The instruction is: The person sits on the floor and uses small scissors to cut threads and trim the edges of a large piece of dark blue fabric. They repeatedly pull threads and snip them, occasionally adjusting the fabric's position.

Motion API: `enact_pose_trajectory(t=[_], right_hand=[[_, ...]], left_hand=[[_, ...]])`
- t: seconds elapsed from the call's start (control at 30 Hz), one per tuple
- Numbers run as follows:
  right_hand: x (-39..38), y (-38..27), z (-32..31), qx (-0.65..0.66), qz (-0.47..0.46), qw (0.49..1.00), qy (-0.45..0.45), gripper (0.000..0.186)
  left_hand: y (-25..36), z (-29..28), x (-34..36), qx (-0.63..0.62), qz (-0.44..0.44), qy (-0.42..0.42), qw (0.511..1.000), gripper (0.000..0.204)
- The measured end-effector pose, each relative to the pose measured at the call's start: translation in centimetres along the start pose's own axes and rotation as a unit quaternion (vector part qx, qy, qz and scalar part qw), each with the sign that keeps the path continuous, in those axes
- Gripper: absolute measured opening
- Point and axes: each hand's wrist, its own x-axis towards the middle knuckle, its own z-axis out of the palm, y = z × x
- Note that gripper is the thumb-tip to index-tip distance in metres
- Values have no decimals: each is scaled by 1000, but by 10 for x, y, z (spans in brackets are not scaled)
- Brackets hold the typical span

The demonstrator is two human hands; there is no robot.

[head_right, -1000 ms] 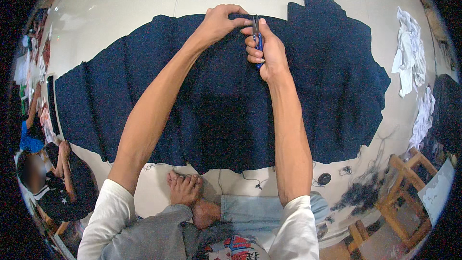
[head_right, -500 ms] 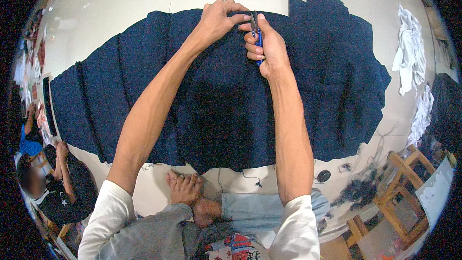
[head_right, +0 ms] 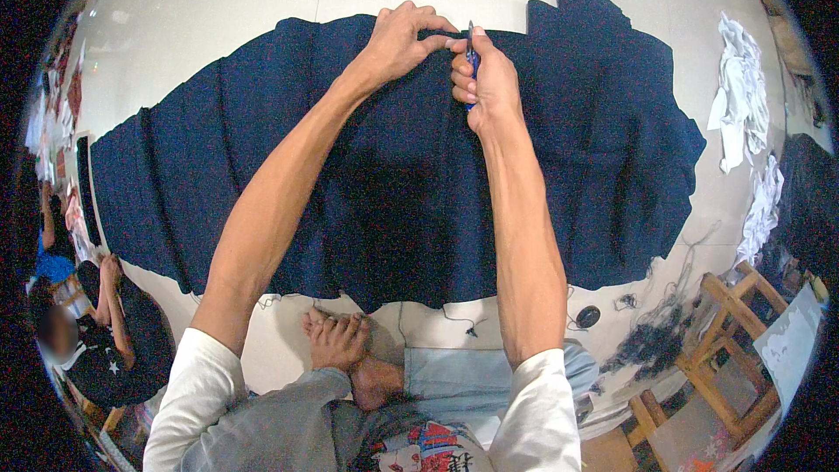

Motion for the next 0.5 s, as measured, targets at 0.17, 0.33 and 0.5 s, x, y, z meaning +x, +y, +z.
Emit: enact_pose_trajectory(t=[0.17,0.33,0.5], right_hand=[[-57,11,-4,-27,-96,995,27,49],[-167,53,-52,-236,-227,932,157,29],[-261,107,-82,-399,-163,884,180,22]], left_hand=[[-1,0,-1,10,-4,8,1000,32],[33,1,-31,111,55,117,985,53],[87,21,-100,110,95,29,989,68]])
